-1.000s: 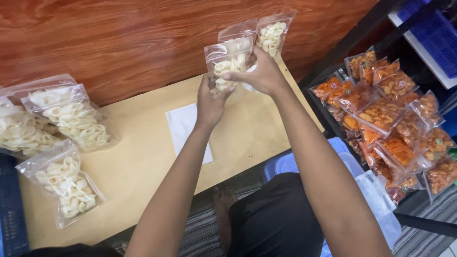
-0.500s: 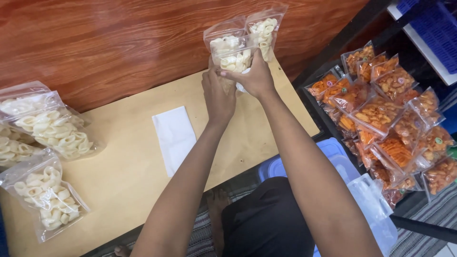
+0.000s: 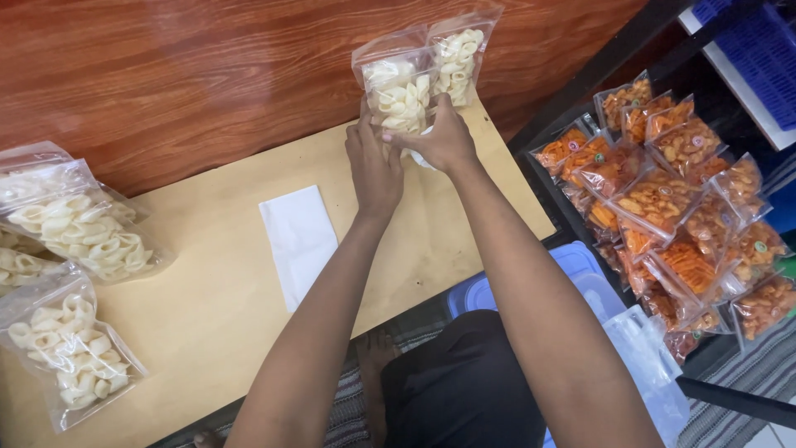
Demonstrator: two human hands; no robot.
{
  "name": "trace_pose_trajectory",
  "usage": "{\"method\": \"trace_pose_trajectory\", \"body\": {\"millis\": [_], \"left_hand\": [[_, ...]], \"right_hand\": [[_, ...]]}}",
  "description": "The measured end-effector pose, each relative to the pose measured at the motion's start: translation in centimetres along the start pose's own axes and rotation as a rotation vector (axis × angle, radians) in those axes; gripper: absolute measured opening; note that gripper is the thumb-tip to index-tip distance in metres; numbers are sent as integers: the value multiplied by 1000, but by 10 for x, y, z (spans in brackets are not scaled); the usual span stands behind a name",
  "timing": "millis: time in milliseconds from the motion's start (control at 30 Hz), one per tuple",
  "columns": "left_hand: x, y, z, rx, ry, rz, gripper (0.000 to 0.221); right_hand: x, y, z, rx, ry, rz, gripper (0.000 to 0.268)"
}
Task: Wiping down plastic bags of snacks with a cloth and organizing them on a table.
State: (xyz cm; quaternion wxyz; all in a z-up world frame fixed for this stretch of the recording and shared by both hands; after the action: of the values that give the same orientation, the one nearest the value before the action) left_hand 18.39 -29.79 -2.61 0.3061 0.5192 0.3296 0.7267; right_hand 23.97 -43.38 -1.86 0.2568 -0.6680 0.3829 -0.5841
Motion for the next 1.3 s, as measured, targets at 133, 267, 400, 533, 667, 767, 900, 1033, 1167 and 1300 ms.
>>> {"method": "trace_pose_trajectory", "body": {"millis": [133,267,400,533,667,767,900,1033,1167,1300], "left_hand": [[-2,-1,1,27,-1,36,67],[-11,-14,2,65,-6,54,71],[-3,-10,-1,63,15,54,84],[-20,-33,2,109,-17,85,93],[-26,-39,4,129,-35,117,95],[-27,-40,5,131,-33,121,97],[-19,-35,1,115,-25,70,94],[-17,-41,-3,99,-16,62,96],[13,-34,-15,82,28,-6,93],[65,-28,-32,47,56,-153,81]], "right_hand": [[-3,3,4,14,-6,-16,95],[-2,5,7,-4,-2,-49,94],[-1,2,1,-11,-12,-32,94],[-2,2,3,-13,-17,-65,94],[-3,4,5,-11,-9,-68,95],[-1,5,6,-12,-9,-77,96],[-2,13,12,-18,-5,-134,102],[16,-12,-11,-35,26,-189,103],[22,-29,-35,-100,-32,-390,103],[-8,-52,-53,-108,-286,-545,94]]}}
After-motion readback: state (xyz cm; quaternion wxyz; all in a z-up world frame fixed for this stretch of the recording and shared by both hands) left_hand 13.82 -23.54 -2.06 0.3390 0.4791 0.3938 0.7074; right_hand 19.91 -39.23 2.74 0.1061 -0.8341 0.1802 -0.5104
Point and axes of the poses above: each hand's wrist, its own z-axis towards the middle knuckle, its own x-axis out of the back of the hand, y = z × x, the point moved 4 cm from there along z, towards the middle knuckle, and after that the axes turned 11 degrees about z, right-handed, at the moved point
